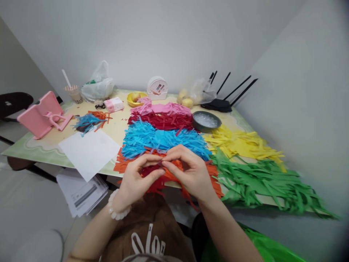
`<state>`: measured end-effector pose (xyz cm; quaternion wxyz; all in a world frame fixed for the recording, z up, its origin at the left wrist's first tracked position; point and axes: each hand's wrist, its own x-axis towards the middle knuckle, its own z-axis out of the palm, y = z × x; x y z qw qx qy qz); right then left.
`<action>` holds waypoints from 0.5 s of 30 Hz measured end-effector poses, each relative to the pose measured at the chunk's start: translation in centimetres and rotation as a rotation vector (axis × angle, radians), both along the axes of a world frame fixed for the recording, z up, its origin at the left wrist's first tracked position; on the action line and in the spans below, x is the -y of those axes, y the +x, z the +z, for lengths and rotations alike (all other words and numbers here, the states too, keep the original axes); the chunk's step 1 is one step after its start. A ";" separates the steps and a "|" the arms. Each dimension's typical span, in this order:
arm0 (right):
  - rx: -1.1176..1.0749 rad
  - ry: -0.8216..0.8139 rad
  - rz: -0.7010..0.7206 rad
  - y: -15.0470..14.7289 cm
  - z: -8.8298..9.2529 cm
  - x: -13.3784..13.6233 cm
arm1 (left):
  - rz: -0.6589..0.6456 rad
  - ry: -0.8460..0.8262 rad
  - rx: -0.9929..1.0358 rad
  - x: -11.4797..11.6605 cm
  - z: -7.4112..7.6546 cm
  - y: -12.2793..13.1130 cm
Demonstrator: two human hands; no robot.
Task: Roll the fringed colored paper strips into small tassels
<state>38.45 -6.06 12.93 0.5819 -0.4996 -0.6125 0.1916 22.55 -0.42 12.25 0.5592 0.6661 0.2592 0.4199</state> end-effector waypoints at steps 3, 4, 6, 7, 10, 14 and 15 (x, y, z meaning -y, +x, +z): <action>0.010 -0.005 0.021 0.1 0.7 -0.4 | 0.014 0.016 -0.010 -0.4 0.2 0.1; -0.011 -0.009 0.024 0.2 0.9 -0.5 | 0.017 0.004 -0.010 -0.6 0.1 0.1; -0.059 -0.005 0.009 0.2 1.3 -0.8 | 0.006 -0.048 0.000 -1.0 0.0 0.1; -0.078 -0.001 -0.002 0.2 1.4 -1.0 | -0.004 -0.082 0.011 -1.1 -0.1 0.1; -0.122 0.021 -0.031 -0.3 1.6 -1.6 | -0.019 -0.158 0.060 -1.1 -0.5 0.6; -0.190 0.044 -0.089 -1.5 1.1 -2.2 | 0.011 -0.198 0.084 -0.8 -1.1 0.7; -0.198 0.032 -0.090 -1.6 0.8 -2.1 | 0.019 -0.201 0.063 -1.3 -1.2 -0.1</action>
